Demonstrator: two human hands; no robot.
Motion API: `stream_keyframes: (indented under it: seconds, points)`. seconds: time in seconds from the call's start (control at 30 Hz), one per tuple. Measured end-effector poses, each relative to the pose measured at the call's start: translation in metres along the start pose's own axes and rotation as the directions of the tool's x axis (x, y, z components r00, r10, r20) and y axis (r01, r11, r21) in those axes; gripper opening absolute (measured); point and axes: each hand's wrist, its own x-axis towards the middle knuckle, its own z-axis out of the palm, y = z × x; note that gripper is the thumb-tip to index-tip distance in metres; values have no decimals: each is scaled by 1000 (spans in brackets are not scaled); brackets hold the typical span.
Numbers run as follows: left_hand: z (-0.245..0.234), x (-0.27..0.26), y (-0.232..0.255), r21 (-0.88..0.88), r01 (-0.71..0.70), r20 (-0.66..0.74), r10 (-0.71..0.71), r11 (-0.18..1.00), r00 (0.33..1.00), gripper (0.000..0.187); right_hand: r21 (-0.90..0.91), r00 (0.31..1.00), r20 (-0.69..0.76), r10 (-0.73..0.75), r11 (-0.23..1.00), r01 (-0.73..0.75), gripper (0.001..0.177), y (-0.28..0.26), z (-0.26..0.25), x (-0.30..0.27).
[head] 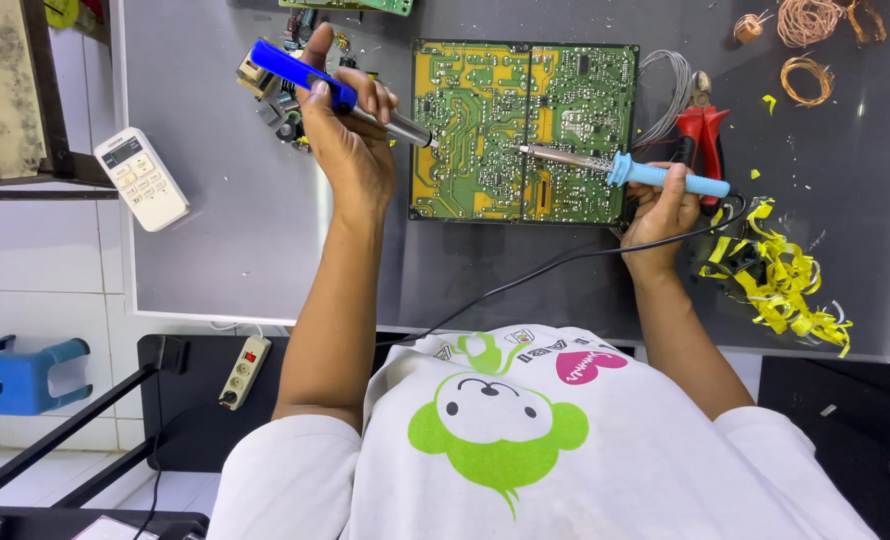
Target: The person uses a soldering iron and a desoldering pump to remove components from a green circuit board. The person repeatedly heats solder joints with the iron and uses the pump to extract the molten solder.
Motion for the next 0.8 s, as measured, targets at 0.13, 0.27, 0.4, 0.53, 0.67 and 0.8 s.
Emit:
stream_keyframes:
  seconds: [0.13,0.27,0.4,0.53,0.67,0.8]
  points:
    - [15,1,-3,43,-28,-33,29,999,999,51,-27,1000,-9,-12,1000,12,43,2,-1,1]
    - [25,3,-14,51,-44,-105,50,998,993,54,-13,1000,-1,-13,1000,13,42,5,-3,2]
    - [30,4,-27,123,-78,-53,85,989,995,52,-17,1000,-23,-5,1000,5,43,2,0,0]
    - [35,4,-35,209,-118,-21,125,971,992,53,27,1000,-17,17,1000,-16,40,4,-2,0]
    - [34,6,-40,225,-129,-10,134,966,991,57,26,1000,-12,12,1000,-12,40,5,-3,0]
    - [34,7,-42,232,-135,6,138,963,990,57,8,1000,-1,11,1000,-11,41,0,-1,-2]
